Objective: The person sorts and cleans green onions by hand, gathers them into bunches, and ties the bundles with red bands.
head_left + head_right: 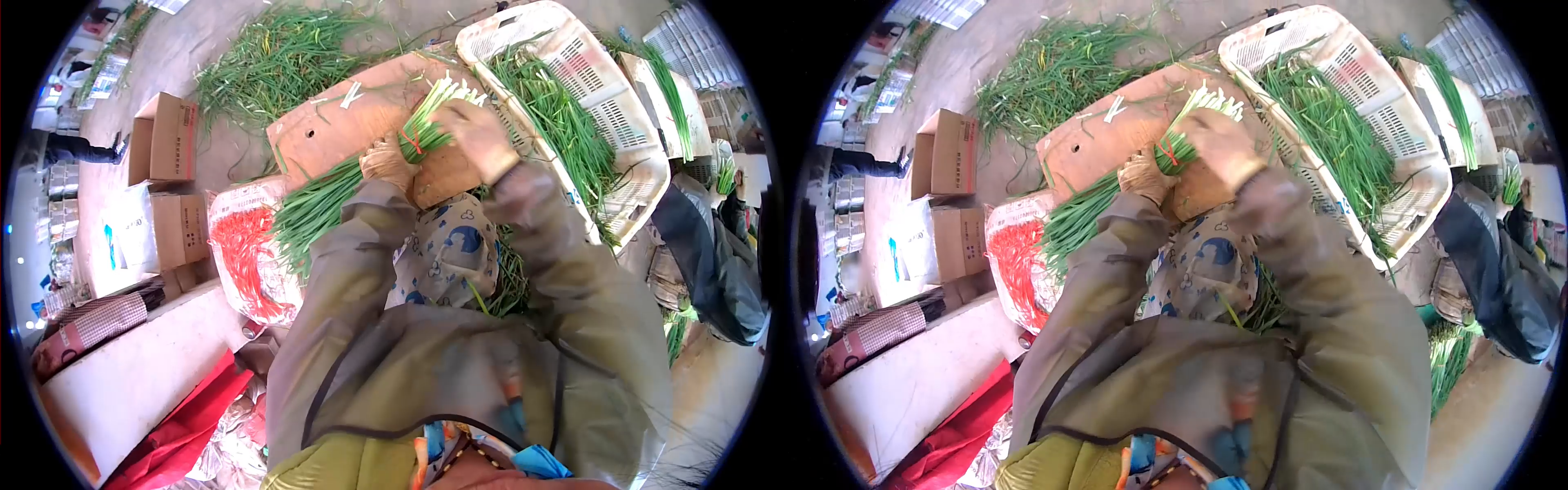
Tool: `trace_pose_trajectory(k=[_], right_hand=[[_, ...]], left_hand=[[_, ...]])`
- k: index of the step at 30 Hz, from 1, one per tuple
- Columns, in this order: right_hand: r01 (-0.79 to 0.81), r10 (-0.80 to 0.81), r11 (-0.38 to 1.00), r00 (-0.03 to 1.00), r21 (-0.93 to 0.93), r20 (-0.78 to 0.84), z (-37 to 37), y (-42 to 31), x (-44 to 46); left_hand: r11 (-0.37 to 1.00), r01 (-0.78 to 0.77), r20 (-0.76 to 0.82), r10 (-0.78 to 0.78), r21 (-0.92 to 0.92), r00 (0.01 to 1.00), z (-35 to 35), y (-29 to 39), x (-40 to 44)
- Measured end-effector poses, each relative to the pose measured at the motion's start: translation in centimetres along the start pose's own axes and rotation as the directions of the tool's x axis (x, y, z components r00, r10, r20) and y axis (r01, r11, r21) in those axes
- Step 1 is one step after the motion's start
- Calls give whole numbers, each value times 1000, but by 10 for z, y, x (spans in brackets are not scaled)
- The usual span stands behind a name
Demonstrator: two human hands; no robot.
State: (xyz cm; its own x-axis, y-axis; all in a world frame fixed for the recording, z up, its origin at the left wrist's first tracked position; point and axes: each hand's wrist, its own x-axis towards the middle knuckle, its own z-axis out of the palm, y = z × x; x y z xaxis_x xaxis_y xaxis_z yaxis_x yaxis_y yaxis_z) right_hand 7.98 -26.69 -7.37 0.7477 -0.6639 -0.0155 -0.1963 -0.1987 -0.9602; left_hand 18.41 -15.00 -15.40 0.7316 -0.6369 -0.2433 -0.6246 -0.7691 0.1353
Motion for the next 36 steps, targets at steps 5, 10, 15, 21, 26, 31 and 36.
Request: trace_pose_trajectory(k=[5, 10, 15, 21, 26, 31, 36], right_hand=[[-294, 272, 925, 955, 239, 121, -63, -6, -114], [-719, 240, 580, 600, 383, 763, -14, -21, -173], [-622, -32, 385, 729, 682, 684, 5, -46, -166], [-419, -60, 31, 906, 907, 420, -52, -104, -188], [-54, -35, 344, 997, 937, 70, -63, -78, -182], [287, -40, 690, 932, 665, -361, -78, -109, -245], [192, 59, 634, 954, 749, -295, -121, -92, -269]], left_hand=[[980, -121, -234, 82, -157, 969, -31, -18, -29], [277, -628, -609, 160, -727, 777, -96, -4, -89], [-28, -360, -354, 277, -932, 893, -128, 5, -187], [36, -305, -261, 429, -952, 865, -128, -45, -209], [-293, 92, -106, 595, -952, 797, -138, 11, -228], [-486, 580, 21, 755, -654, 656, -115, 82, -211], [-562, 370, -68, 610, -739, 790, -132, 136, -241]])
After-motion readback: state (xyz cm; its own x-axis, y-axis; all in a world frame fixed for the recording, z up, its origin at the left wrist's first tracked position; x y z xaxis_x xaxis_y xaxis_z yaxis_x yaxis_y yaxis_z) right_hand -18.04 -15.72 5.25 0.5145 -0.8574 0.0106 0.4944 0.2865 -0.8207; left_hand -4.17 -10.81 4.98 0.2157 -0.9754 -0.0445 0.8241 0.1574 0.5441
